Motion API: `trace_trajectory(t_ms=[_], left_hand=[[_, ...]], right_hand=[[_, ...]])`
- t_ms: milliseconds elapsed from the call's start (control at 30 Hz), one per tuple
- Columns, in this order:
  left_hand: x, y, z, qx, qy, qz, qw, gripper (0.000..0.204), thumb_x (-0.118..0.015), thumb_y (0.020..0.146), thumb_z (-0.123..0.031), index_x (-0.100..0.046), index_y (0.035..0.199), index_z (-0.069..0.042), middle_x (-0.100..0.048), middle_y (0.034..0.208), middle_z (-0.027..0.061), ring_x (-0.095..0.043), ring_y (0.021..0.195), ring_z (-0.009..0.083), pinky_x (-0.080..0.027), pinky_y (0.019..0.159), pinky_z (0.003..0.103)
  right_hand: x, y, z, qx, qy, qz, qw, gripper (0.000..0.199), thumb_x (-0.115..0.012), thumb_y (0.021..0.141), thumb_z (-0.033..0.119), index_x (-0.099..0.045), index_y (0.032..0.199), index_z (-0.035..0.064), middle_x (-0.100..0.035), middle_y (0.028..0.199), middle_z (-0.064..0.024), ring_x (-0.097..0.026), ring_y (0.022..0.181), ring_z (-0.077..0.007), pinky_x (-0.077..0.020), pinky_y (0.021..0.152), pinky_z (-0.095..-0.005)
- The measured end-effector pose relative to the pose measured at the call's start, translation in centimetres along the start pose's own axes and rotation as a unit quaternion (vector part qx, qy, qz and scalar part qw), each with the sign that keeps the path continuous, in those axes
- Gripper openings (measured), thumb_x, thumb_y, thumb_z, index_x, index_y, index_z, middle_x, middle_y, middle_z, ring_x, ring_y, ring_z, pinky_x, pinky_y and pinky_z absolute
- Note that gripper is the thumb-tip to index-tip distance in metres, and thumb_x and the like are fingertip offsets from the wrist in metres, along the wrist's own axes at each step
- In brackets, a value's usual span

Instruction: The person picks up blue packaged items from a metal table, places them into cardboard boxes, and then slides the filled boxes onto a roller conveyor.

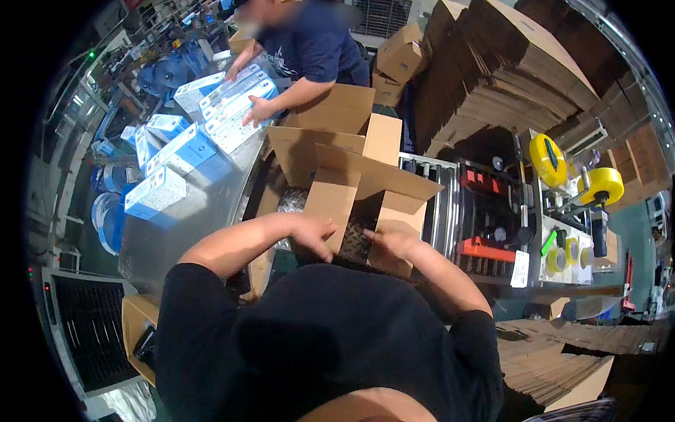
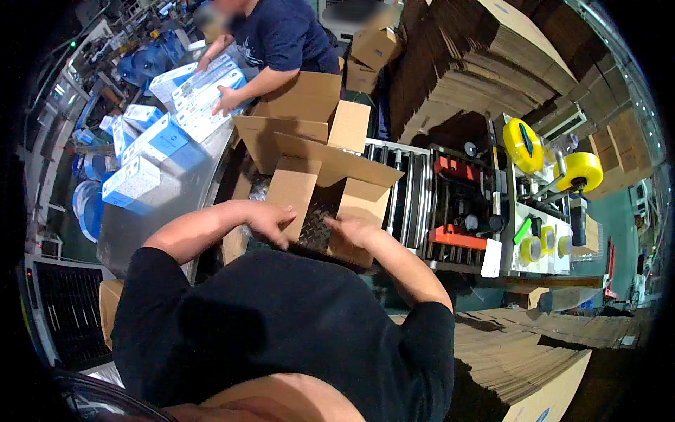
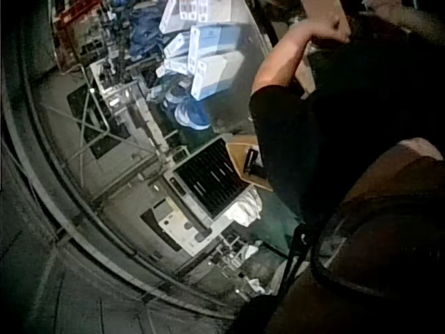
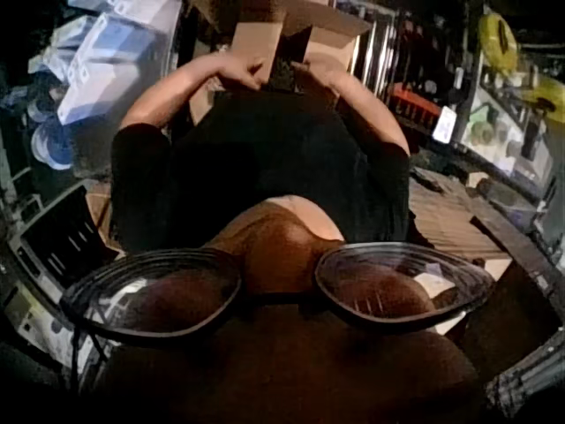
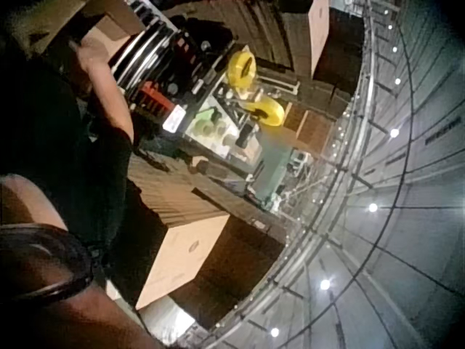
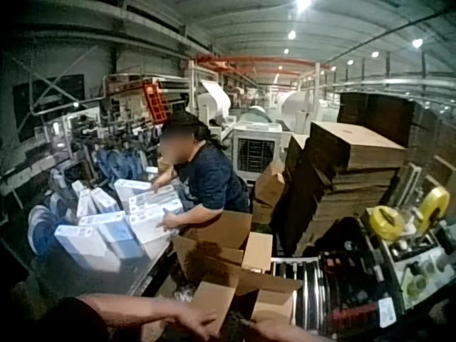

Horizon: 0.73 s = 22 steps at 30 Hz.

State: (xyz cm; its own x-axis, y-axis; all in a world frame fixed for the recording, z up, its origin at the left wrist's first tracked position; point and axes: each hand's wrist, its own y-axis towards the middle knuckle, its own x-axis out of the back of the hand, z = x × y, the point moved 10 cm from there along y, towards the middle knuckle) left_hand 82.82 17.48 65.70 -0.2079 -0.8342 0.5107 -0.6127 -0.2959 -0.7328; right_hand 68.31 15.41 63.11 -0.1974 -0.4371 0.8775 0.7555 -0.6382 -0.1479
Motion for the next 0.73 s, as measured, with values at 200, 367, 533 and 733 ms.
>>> trace_trajectory(t_ms=[200, 367, 533, 733], left_hand=[[3.6, 0.8, 3.6, 0.069, 0.044, -0.488, 0.869, 0.061, -0.078, 0.071, -0.033, -0.057, 0.124, -0.012, -0.055, 0.117, 0.0171, -0.05, 0.112, 0.0379, -0.039, 0.098, 0.047], [-0.1, 0.2, 6.0, 0.167, 0.135, -0.567, 0.795, 0.067, -0.058, 0.089, -0.037, -0.032, 0.146, -0.013, -0.03, 0.15, 0.0181, -0.02, 0.143, 0.035, -0.014, 0.116, 0.055], [0.1, -3.2, 16.1, 0.233, 0.072, -0.511, 0.824, 0.058, -0.042, 0.095, -0.04, -0.037, 0.142, -0.006, -0.037, 0.147, 0.0172, -0.03, 0.139, 0.033, -0.023, 0.114, 0.047], [-5.0, -7.5, 32.2, 0.256, -0.574, -0.521, 0.578, 0.081, -0.044, 0.093, -0.059, -0.027, 0.148, -0.002, -0.032, 0.151, 0.0194, -0.027, 0.142, 0.0303, -0.021, 0.116, 0.041]], right_hand=[[13.5, -3.1, -5.1, -0.23, -0.179, -0.331, 0.898, 0.074, -0.072, 0.077, 0.032, -0.039, 0.138, 0.0046, -0.049, 0.13, -0.0134, -0.041, 0.13, -0.0315, -0.0252, 0.11, -0.0556], [1.8, -4.9, -4.9, -0.154, -0.077, -0.107, 0.979, 0.085, -0.068, 0.08, 0.041, -0.029, 0.147, 0.0057, -0.034, 0.149, -0.0158, -0.021, 0.144, -0.0317, -0.0147, 0.115, -0.0543], [-4.2, -3.9, -16.2, -0.302, 0.379, -0.415, 0.77, 0.075, -0.065, 0.086, 0.039, -0.036, 0.141, -0.0039, -0.035, 0.146, -0.0278, -0.03, 0.138, -0.0389, -0.0227, 0.114, -0.0453], [-24.7, 2.0, -17.4, -0.428, 0.536, -0.145, 0.713, 0.07, -0.06, 0.091, 0.044, -0.043, 0.135, -0.0073, -0.041, 0.14, -0.0278, -0.043, 0.132, -0.0265, -0.0371, 0.106, -0.0387]])
